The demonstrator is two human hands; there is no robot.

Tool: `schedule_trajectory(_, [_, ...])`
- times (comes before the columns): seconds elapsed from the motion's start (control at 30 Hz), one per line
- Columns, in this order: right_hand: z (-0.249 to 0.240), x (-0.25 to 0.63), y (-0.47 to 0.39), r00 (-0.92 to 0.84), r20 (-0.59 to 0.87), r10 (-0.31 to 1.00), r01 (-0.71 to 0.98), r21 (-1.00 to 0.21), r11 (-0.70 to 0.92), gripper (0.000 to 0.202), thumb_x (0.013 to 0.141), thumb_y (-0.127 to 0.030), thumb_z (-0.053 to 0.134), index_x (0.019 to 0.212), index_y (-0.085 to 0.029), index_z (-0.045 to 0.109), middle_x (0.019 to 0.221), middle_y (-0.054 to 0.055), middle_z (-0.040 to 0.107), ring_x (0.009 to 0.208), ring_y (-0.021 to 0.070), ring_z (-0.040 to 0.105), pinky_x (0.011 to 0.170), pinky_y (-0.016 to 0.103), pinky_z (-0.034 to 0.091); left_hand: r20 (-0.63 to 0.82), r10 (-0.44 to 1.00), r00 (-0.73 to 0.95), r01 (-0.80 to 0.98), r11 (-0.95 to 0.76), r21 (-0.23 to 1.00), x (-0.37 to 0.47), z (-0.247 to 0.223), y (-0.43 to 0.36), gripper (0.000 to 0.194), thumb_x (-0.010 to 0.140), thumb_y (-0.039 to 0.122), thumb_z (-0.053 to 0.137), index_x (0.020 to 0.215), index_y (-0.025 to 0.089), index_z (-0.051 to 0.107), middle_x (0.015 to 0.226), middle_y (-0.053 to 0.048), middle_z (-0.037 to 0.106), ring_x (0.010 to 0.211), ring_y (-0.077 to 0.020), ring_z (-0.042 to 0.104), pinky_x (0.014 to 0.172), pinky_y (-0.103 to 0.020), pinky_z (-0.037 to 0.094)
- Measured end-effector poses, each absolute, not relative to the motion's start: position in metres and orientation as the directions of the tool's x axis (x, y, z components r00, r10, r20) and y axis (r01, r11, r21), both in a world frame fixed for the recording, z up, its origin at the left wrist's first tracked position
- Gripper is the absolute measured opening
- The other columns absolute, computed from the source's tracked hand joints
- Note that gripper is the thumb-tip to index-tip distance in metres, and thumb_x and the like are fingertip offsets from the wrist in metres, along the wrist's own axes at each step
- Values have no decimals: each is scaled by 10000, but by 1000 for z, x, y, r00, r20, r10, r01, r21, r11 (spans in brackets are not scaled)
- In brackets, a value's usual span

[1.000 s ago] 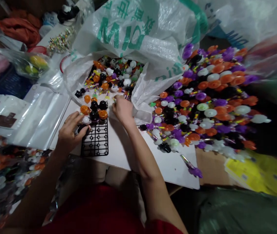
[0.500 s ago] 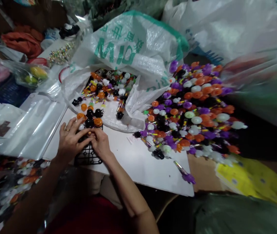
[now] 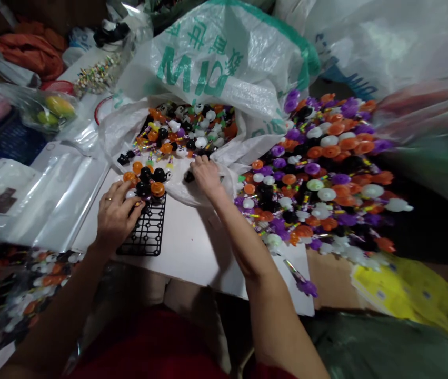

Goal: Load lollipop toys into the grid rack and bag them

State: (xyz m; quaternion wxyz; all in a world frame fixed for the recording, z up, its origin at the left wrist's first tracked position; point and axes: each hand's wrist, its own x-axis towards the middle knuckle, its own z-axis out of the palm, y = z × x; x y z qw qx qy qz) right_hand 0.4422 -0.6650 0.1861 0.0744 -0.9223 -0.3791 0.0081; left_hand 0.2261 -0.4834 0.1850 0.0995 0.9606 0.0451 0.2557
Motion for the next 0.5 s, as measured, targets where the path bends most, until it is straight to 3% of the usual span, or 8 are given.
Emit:
schedule_trajectory(0.07, [182,416,-670,740,160,653,660,-356,-661,246,930,-159,453,1123,-113,599,1096,150,644,995,244,547,836,345,435,471,146,870,22,-965,260,227,184,-480,166,910,264,567,977,213,710,1421,-124,560,1353,-357,467,1066,-600,410])
schedule_trajectory(0.13, [170,374,-673,798,245,550,557,-647,-521,295,920,-269,518,1189,-153,545,1029,88,658,859,196,570,737,295,457,458,147,877,11,-958,287,228,184,-477,171,911,266,560,971,219,712,1416,-111,567,1356,-350,462,1085,-595,396])
schedule_trajectory(0.2, [152,329,-667,847,214,487,403,-856,-323,351,872,-354,581,1172,-177,539,939,36,660,742,160,563,643,256,452,456,141,879,5,-958,288,229,184,-473,177,916,272,551,963,210,711,1400,-114,579,1350,-344,467,1088,-579,401])
schedule_trajectory(0.27, [131,295,-651,872,114,476,240,-947,-213,286,832,-377,604,1036,-178,584,813,1,638,667,141,544,603,241,444,461,130,878,-1,-962,273,229,185,-471,182,920,280,549,962,196,705,1385,-123,586,1345,-342,472,1078,-563,417])
schedule_trajectory(0.37, [110,277,-622,918,2,396,62,-988,-138,240,825,-402,596,889,-171,604,729,-6,618,640,141,546,609,249,462,467,108,878,-17,-966,256,230,186,-469,188,924,287,550,973,185,701,1366,-130,596,1337,-333,481,1066,-540,437])
schedule_trajectory(0.5, [103,284,-603,911,27,412,117,-974,-195,222,844,-372,584,924,-168,621,869,59,696,779,196,636,722,298,516,463,120,878,-8,-964,266,230,185,-468,190,927,292,551,985,184,696,1355,-126,603,1333,-320,485,1066,-529,444])
